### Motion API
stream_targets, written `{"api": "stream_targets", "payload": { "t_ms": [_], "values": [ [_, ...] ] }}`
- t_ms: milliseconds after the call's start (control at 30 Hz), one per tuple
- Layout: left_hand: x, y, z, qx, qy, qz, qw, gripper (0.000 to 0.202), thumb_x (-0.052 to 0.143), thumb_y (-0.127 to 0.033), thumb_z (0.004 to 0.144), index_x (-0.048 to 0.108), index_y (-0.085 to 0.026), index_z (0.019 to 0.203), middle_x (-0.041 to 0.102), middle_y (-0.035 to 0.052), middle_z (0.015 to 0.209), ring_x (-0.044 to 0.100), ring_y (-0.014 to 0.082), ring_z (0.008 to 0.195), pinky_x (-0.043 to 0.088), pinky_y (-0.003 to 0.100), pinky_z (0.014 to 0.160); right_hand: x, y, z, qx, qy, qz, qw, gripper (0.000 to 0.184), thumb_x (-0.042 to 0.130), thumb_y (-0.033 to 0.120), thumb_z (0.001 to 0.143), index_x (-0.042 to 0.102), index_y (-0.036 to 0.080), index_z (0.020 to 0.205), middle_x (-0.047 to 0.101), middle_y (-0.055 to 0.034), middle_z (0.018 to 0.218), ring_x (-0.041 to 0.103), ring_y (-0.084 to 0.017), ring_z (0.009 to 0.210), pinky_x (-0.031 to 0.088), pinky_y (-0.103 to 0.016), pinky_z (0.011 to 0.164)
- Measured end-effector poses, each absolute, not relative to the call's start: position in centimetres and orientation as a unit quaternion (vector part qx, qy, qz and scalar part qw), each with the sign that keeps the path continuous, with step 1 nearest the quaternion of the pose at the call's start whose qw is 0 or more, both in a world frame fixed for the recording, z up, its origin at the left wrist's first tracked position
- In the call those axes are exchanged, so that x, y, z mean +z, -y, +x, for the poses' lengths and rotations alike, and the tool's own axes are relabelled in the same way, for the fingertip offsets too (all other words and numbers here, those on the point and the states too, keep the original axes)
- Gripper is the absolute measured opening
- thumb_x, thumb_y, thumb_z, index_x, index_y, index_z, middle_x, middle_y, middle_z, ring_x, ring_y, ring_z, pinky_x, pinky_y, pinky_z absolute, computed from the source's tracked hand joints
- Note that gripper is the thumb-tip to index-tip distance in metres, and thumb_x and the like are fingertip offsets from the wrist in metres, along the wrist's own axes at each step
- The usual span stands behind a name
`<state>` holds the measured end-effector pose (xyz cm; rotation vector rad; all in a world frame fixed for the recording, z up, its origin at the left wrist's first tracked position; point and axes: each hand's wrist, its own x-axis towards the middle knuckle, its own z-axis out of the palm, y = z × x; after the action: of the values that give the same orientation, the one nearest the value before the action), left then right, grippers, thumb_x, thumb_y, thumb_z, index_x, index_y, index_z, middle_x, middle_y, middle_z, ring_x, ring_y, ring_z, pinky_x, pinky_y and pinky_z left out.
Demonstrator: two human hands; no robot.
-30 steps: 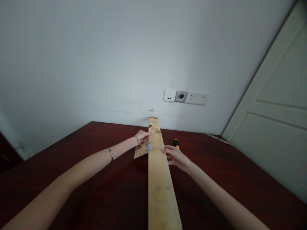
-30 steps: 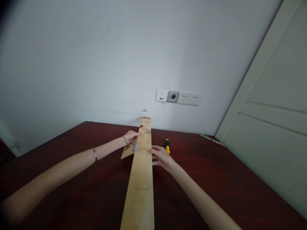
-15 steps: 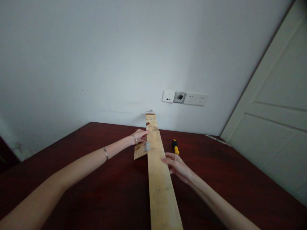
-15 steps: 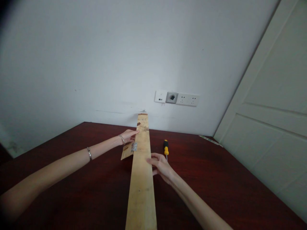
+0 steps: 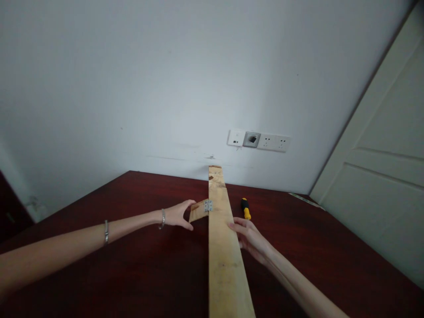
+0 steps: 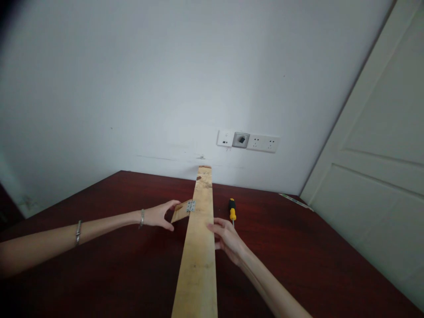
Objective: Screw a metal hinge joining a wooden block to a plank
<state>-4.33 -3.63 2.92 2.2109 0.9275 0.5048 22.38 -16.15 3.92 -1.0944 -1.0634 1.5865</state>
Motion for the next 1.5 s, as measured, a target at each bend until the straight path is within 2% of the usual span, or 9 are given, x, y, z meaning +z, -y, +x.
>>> {"api": "stream_targets", "payload": {
  "t_ms": [200,533,700,867,1033,1167,1267,1400,1500],
  "values": [
    [2.9,3.7,-4.5,0.248,-0.385,0.834,0.309,0.064,0.081,-0.031,0.054,0.055,-0.018,0.111,0.061,0.0071,0.109,0.056,0.0242,0.103,0.043,0.035,0.090,3.5,15.9,22.4,0.650,0.436,-0.424,0.455,0.030,0.070,0.031,0.074,0.063,0.013,0.097,0.070,-0.0086,0.091,0.068,-0.016,0.073,0.057,-0.026,0.059],
    [9.3,2.5,-5.0,0.246,-0.321,0.878,0.257,0.053,0.075,-0.028,0.058,0.054,-0.016,0.105,0.061,0.0043,0.102,0.056,0.0216,0.096,0.043,0.032,0.087,3.3,15.5,22.0,0.641,0.441,-0.439,0.449,0.031,0.069,0.030,0.074,0.063,0.012,0.099,0.070,-0.0096,0.092,0.067,-0.016,0.071,0.056,-0.026,0.055],
    [10.7,2.7,-1.7,0.289,-0.282,0.867,0.293,0.062,0.078,-0.028,0.059,0.056,-0.018,0.116,0.060,0.0080,0.113,0.057,0.0217,0.101,0.042,0.032,0.092,3.0,15.4,21.5,0.643,0.442,-0.437,0.447,0.034,0.070,0.032,0.073,0.064,0.012,0.099,0.070,-0.0096,0.091,0.068,-0.017,0.074,0.057,-0.028,0.058],
    [9.8,2.8,2.2,0.311,-0.281,0.862,0.285,0.087,0.084,-0.035,0.054,0.047,-0.017,0.131,0.061,0.0072,0.105,0.057,0.0213,0.097,0.042,0.031,0.091,2.9,15.5,21.1,0.653,0.439,-0.430,0.444,0.036,0.071,0.035,0.072,0.065,0.011,0.099,0.071,-0.0090,0.088,0.067,-0.016,0.070,0.056,-0.027,0.058],
    [8.2,2.9,5.5,0.265,-0.321,0.870,0.265,0.099,0.087,-0.042,0.046,0.045,-0.016,0.132,0.060,0.0085,0.101,0.057,0.0257,0.094,0.044,0.033,0.085,3.1,15.6,21.0,0.654,0.438,-0.426,0.445,0.041,0.074,0.039,0.069,0.065,0.011,0.097,0.071,-0.0094,0.089,0.068,-0.017,0.073,0.057,-0.029,0.060],
    [7.7,3.5,6.6,0.206,-0.311,0.902,0.215,0.106,0.086,-0.049,0.044,0.043,-0.011,0.134,0.059,0.0151,0.110,0.055,0.0331,0.104,0.041,0.036,0.089,3.3,15.9,21.1,0.657,0.438,-0.417,0.451,0.042,0.074,0.040,0.069,0.064,0.011,0.098,0.071,-0.0097,0.092,0.069,-0.018,0.076,0.056,-0.028,0.061],
    [8.1,4.0,6.8,0.187,-0.298,0.918,0.182,0.109,0.085,-0.052,0.046,0.041,-0.010,0.136,0.060,0.0189,0.115,0.052,0.0365,0.113,0.035,0.037,0.097,3.2,16.0,21.2,0.655,0.435,-0.413,0.459,0.041,0.074,0.039,0.071,0.064,0.011,0.099,0.070,-0.0095,0.093,0.068,-0.017,0.075,0.056,-0.027,0.060],
    [9.0,3.4,6.7,0.150,-0.291,0.930,0.169,0.106,0.085,-0.053,0.042,0.046,-0.014,0.133,0.065,0.0160,0.112,0.052,0.0374,0.115,0.027,0.039,0.103,2.8,15.8,21.3,0.655,0.435,-0.407,0.465,0.039,0.073,0.038,0.072,0.064,0.012,0.099,0.070,-0.0094,0.094,0.068,-0.017,0.078,0.056,-0.027,0.061],
    [9.5,2.3,6.5,0.123,-0.268,0.936,0.195,0.095,0.087,-0.048,0.038,0.057,-0.017,0.122,0.068,0.0133,0.110,0.054,0.0354,0.114,0.030,0.036,0.101,2.6,15.7,21.3,0.657,0.434,-0.409,0.463,0.038,0.072,0.038,0.073,0.065,0.012,0.099,0.070,-0.0095,0.093,0.069,-0.017,0.078,0.056,-0.029,0.064]
  ]
}}
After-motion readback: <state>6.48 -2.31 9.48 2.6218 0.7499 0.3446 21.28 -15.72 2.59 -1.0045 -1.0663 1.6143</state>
